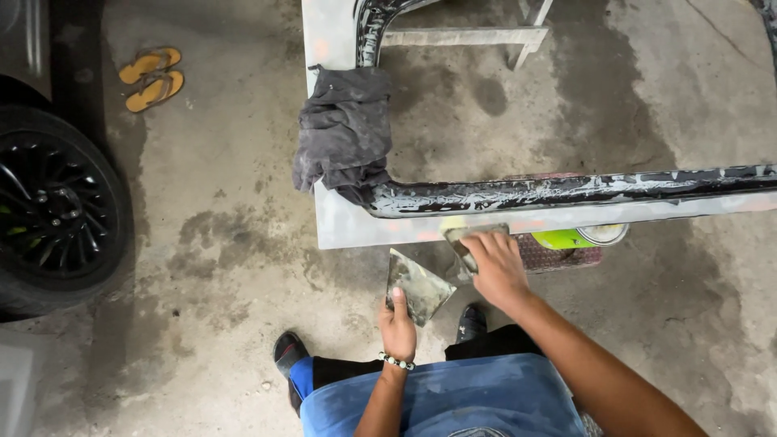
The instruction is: The person applies a white body filler to the edges of a car door frame using a metal putty knife. They spread the filler along the frame's perimeter and then wipe the surface with a dark cloth.
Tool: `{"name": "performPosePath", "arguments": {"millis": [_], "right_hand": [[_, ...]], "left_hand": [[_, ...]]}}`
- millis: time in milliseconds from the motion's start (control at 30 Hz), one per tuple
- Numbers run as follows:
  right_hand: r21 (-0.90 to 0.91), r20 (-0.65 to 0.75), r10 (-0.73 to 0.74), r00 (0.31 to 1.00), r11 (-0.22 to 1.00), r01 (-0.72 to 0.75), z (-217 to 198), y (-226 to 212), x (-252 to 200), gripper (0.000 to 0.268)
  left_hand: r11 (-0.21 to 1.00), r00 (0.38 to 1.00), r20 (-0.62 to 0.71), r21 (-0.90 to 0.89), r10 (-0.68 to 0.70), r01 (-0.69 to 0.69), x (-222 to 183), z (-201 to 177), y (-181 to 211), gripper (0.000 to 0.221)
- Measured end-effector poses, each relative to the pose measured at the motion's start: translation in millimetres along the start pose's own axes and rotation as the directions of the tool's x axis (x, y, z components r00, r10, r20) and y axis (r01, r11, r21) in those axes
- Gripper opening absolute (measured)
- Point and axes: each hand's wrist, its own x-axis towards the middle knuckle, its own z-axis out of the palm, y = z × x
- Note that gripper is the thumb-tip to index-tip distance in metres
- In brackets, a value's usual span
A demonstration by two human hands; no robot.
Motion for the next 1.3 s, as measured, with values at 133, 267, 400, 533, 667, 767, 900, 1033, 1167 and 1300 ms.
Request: {"name": "performPosePath", "arguments": {"millis": [133,267,400,533,667,767,900,1033,1167,1300], "right_hand": [[0.051,-0.073,-0.024,0.997,0.998,0.028,-14,-11,16,0.065],[0.015,-0.048,-0.044,0.998,0.999,0.044,-8,-15,27,0.064],[0.038,-0.032,-0.045,0.998,0.998,0.046,-10,-21,34,0.065],[0.025,0.018,-0.025,1.0,0.999,0.024,-7,-24,35,0.068],[0.01,0.005,-0.025,1.0,1.0,0.025,-6,-24,34,0.067],[0.009,0.003,-0.016,1.0,1.0,0.016,-5,-24,35,0.067],[0.042,0.019,-0.012,1.0,0.999,0.011,-9,-28,35,0.068],[0.041,-0.007,-0.007,1.0,0.999,0.008,-5,-27,35,0.067],[0.01,0.031,0.013,0.999,1.0,-0.013,0,-27,35,0.069],[0.057,0.058,0.027,0.998,0.998,-0.03,-7,-32,35,0.071]], "left_hand": [[0.999,1.0,-0.021,0.039,-0.022,0.023,4,-9,-29,0.043],[0.997,0.998,-0.029,0.049,-0.063,0.065,1,0,-8,0.039],[0.991,0.994,-0.059,0.095,-0.094,0.1,4,-7,-22,0.043],[0.996,0.996,-0.047,0.044,-0.077,0.079,4,-2,-4,0.04],[0.996,0.996,-0.054,0.046,-0.076,0.079,8,-7,-17,0.044],[0.996,0.996,-0.058,0.051,-0.066,0.069,8,-3,-6,0.045],[0.995,0.995,-0.052,0.053,-0.087,0.09,9,-3,-7,0.047],[0.992,0.996,-0.042,0.093,-0.082,0.086,13,-8,-22,0.045],[0.998,0.998,0.015,-0.018,-0.066,0.066,16,-6,-18,0.029],[0.992,0.991,0.055,0.031,0.119,-0.121,12,9,14,0.059]]}}
